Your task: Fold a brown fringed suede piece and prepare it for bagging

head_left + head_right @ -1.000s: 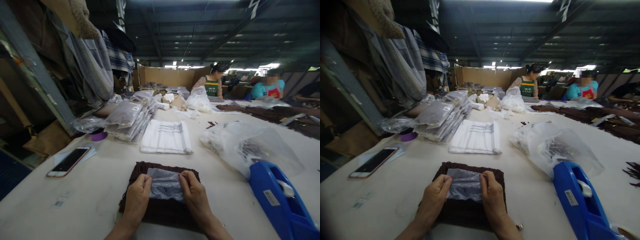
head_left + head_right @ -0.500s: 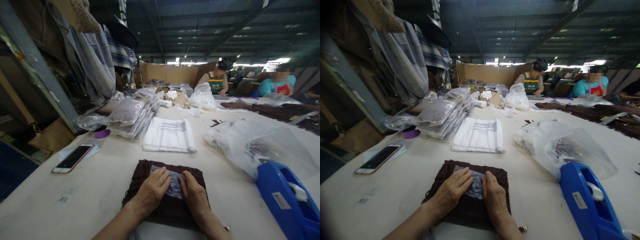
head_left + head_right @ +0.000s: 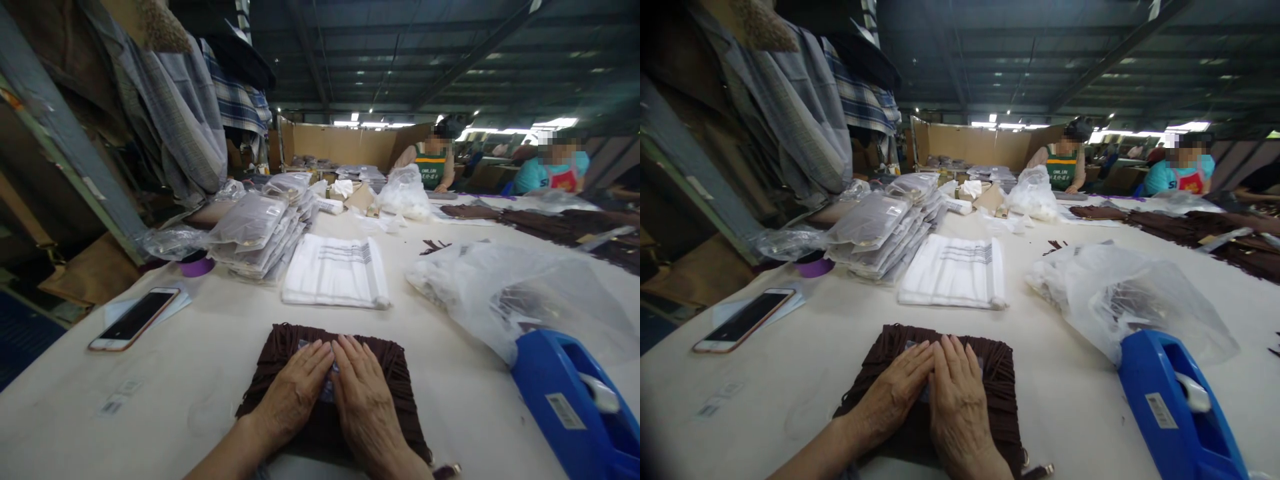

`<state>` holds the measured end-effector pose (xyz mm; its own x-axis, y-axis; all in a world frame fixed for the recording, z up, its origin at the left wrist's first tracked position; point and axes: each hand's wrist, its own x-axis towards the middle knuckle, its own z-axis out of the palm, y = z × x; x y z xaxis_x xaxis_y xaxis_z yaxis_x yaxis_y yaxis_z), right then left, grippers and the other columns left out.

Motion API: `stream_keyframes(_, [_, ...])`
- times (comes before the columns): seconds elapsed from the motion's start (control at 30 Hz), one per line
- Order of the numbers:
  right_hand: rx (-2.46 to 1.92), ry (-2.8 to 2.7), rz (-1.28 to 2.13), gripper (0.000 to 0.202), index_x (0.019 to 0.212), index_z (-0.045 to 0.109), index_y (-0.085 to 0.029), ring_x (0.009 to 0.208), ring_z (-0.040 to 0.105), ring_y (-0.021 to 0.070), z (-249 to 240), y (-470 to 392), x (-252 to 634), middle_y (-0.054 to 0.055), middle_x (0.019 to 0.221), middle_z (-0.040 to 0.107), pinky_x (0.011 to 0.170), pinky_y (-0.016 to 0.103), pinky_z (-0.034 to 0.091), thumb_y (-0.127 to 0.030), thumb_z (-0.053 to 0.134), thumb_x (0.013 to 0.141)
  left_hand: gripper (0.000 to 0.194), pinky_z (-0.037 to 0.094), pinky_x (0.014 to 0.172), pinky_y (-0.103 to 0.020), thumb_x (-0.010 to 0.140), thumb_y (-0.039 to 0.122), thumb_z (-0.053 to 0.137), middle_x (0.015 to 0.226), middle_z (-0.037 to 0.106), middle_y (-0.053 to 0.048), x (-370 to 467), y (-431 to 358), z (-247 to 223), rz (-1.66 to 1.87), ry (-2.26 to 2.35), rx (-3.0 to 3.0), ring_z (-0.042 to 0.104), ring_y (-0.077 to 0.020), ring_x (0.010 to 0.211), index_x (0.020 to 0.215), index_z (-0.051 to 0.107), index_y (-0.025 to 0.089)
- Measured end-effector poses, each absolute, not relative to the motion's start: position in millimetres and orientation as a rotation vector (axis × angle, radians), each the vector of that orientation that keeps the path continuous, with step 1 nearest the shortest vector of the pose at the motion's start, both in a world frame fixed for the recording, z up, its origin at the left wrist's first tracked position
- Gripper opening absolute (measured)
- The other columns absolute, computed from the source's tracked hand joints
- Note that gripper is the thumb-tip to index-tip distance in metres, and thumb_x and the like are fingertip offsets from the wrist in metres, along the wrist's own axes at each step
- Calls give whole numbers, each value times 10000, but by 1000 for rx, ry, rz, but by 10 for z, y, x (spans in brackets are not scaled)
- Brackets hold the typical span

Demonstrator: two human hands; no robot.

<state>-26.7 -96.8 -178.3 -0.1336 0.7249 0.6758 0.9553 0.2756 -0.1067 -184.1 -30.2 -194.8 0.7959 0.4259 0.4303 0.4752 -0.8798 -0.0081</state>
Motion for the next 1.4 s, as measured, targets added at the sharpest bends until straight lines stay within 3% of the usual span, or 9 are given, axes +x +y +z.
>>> stream_keyframes(0.2, [-1742, -1974, -485, 444, 1280, 452, -132, 1243, 386, 253, -2215, -907, -344, 111, 1342, 444, 1002, 418, 327, -364, 372, 910, 525, 432, 975, -407, 802, 28, 336, 1326, 451, -138, -1825, -315, -1980, -656, -737, -2899, 358, -211, 1264, 1324, 314, 80])
stream_keyframes(0.43, [-1747, -2041, -468, 472, 1307, 412, -96, 1262, 350, 270, -2172, -930, -308, 147, 1368, 399, 1002, 443, 322, -352, 358, 914, 432, 413, 999, -365, 849, 31, 347, 1283, 484, -133, -2264, -324, -1679, -869, -685, -2897, 350, -202, 1265, 1271, 399, 109])
stream_keyframes(0.6, [-1704, -2020, -425, 485, 1273, 445, -50, 1252, 352, 303, -2175, -904, -310, 194, 1349, 408, 991, 481, 317, -354, 297, 926, 377, 455, 924, -342, 812, -1, 393, 1072, 601, -123, -3148, -787, -1491, -705, -671, -2773, 487, -200, 1112, 1149, 524, 108])
stream_keyframes(0.77, [-1673, -2020, -450, 486, 1257, 463, -42, 1236, 370, 309, -2162, -910, -307, 198, 1335, 424, 984, 481, 323, -345, 273, 928, 338, 431, 937, -330, 851, 48, 351, 1019, 630, -69, -3323, -1183, -1688, -499, -429, -2780, 505, -182, 1074, 1043, 596, 179])
stream_keyframes(0.93, [-1685, -2018, -465, 476, 1249, 474, -59, 1228, 383, 302, -2158, -912, -312, 189, 1332, 432, 977, 479, 333, -349, 278, 927, 304, 442, 885, -325, 882, 116, 318, 994, 633, -90, -3078, -1163, -1820, -514, -344, -2916, 526, -195, 1013, 1015, 590, 134])
stream_keyframes(1.1, [-1682, -1999, -458, 470, 1245, 481, -62, 1219, 394, 303, -2159, -911, -318, 192, 1324, 441, 970, 473, 344, -351, 297, 924, 347, 439, 891, -333, 929, 298, 231, 921, 630, -114, -3244, -1191, -1853, -801, -739, -3215, 537, -204, 1004, 920, 549, 158])
stream_keyframes(1.23, [-1685, -1994, -428, 462, 1247, 480, -61, 1218, 394, 313, -2158, -914, -321, 195, 1316, 448, 965, 486, 350, -340, 313, 919, 424, 502, 724, -307, 873, 518, 324, 748, 614, -72, -3391, -1016, -1753, -1301, -1488, -3232, 600, -193, 775, 794, 567, 179])
stream_keyframes(1.3, [-1686, -1989, -396, 457, 1247, 479, -64, 1227, 384, 316, -2166, -913, -322, 195, 1321, 442, 972, 493, 345, -339, 331, 914, 350, 502, 664, -284, 830, 490, 441, 730, 607, -50, -3282, -869, -1594, -1431, -1859, -3045, 596, -180, 715, 864, 570, 166])
stream_keyframes(1.4, [-1671, -1967, -300, 465, 1282, 432, -81, 1246, 362, 308, -2200, -908, -319, 180, 1348, 414, 994, 501, 327, -346, 360, 907, 359, 504, 668, -282, 817, 349, 488, 758, 603, -22, -2875, -681, -1360, -1246, -2010, -2912, 593, -161, 686, 1118, 466, 154])
